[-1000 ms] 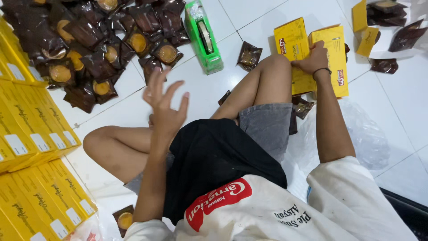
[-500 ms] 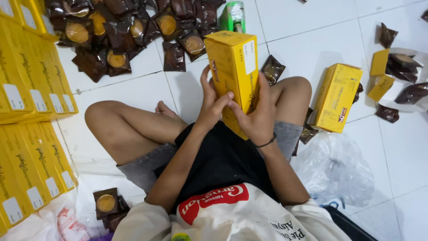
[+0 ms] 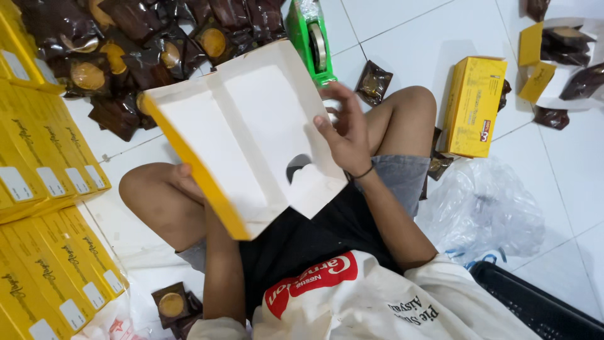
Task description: The person sits on the floor and packs individually wrapped snacks into yellow cardboard boxes. They open the boxes, place several snack packets inside, close the flaps, and use a tape dispenser to seal the boxes before stacking them.
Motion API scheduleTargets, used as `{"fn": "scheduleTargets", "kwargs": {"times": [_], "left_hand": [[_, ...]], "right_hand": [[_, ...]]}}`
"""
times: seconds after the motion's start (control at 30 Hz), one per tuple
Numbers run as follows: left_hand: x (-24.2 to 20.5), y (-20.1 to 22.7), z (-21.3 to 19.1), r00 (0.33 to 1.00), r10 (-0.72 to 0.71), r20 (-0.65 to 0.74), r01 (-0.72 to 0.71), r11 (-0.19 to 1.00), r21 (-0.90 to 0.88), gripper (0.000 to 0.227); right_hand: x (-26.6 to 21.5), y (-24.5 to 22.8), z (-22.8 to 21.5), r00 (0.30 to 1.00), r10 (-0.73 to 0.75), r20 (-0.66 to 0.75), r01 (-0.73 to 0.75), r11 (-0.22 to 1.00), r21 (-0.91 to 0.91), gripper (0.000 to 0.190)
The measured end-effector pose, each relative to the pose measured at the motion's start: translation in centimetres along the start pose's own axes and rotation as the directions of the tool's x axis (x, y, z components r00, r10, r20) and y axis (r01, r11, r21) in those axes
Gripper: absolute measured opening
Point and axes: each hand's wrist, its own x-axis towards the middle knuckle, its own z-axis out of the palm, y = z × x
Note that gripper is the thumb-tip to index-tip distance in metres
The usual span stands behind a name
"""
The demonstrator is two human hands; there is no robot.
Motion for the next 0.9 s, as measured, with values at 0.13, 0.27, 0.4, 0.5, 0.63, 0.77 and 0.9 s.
{"fn": "scheduleTargets", "kwargs": {"times": [0.13, 0.27, 0.4, 0.5, 0.63, 0.77, 0.9], "left_hand": [[0.3, -3.0, -0.7, 0.923, 0.225, 0.311, -0.116, 0.936, -0.333, 0.098], [1.2, -4.4, -5.6, 0.877, 0.243, 0.414, -0.144, 0.956, -0.255, 0.096], [3.6, -10.6, -4.4, 0.786, 0.489, 0.378, -0.491, 0.866, -0.099, 0.104], [5.1, -7.5, 0.4, 0.794, 0.546, 0.266, -0.588, 0.801, 0.111, 0.093], [7.4, 0.3, 1.5, 0.684, 0.725, 0.086, -0.636, 0.534, 0.557, 0.081], [9.4, 3.4, 5.0, 0.78, 0.547, 0.304, -0.348, -0.025, 0.937, 0.078], [12.6, -1.0, 1.1, 0.925, 0.363, 0.113, -0.091, -0.078, 0.993, 0.073]], "right_hand": [[-0.7, 2.0, 0.7, 0.88, -0.475, 0.004, 0.279, 0.511, -0.813, 0.02], [0.3, -0.7, 2.8, 0.929, -0.369, 0.017, 0.204, 0.473, -0.857, 0.036], [1.7, 3.3, 4.8, 0.972, -0.148, 0.182, 0.232, 0.712, -0.662, 0.099], [4.2, 8.1, 3.3, 0.999, 0.021, 0.033, 0.004, 0.788, -0.615, 0.034], [6.5, 12.1, -0.6, 0.913, -0.334, 0.234, 0.35, 0.345, -0.871, 0.028], [6.4, 14.1, -1.3, 0.878, -0.08, 0.472, 0.477, 0.06, -0.877, 0.055], [5.9, 14.9, -3.2, 0.89, 0.065, 0.452, 0.447, 0.077, -0.891, 0.044]]}}
